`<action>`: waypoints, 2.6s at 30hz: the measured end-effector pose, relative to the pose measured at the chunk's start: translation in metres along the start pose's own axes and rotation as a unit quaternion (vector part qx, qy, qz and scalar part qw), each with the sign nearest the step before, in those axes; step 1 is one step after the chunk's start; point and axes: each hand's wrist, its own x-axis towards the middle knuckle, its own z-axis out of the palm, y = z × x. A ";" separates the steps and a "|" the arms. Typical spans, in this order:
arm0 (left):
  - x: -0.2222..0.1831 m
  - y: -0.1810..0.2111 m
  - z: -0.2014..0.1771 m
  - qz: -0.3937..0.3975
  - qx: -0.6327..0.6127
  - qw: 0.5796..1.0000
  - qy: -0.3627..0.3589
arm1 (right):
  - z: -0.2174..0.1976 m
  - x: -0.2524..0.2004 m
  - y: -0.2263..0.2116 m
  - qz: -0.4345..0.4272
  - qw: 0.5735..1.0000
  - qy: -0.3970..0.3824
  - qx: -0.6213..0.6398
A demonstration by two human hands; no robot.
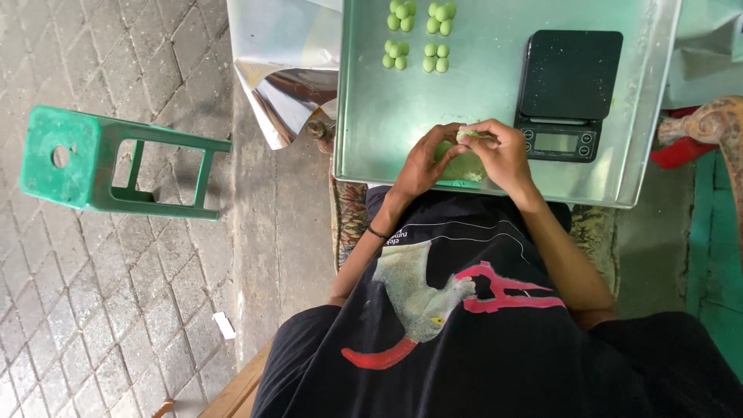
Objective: Shaping small pieces of green dough into uniform balls after weighing them on a digital scale for consistency.
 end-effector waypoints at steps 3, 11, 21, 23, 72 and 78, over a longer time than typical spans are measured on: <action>-0.001 0.009 -0.006 -0.030 -0.049 0.998 0.006 | 0.006 -0.004 0.002 -0.027 0.999 -0.006 0.017; -0.003 -0.007 0.004 -0.048 -0.080 0.994 0.057 | 0.021 -0.012 -0.010 -0.020 0.999 0.034 -0.010; -0.006 0.003 -0.010 -0.009 -0.069 0.997 0.028 | 0.008 -0.007 0.031 -0.011 0.998 0.045 -0.043; -0.004 0.020 -0.016 0.000 -0.102 0.995 0.017 | 0.003 -0.005 0.041 0.023 0.998 0.045 -0.045; -0.009 -0.008 -0.021 -0.128 -0.201 0.971 0.016 | 0.025 -0.015 0.048 0.064 0.989 -0.015 0.135; -0.009 -0.005 -0.022 -0.109 -0.207 0.972 -0.009 | 0.024 -0.011 0.072 0.113 0.957 0.027 0.265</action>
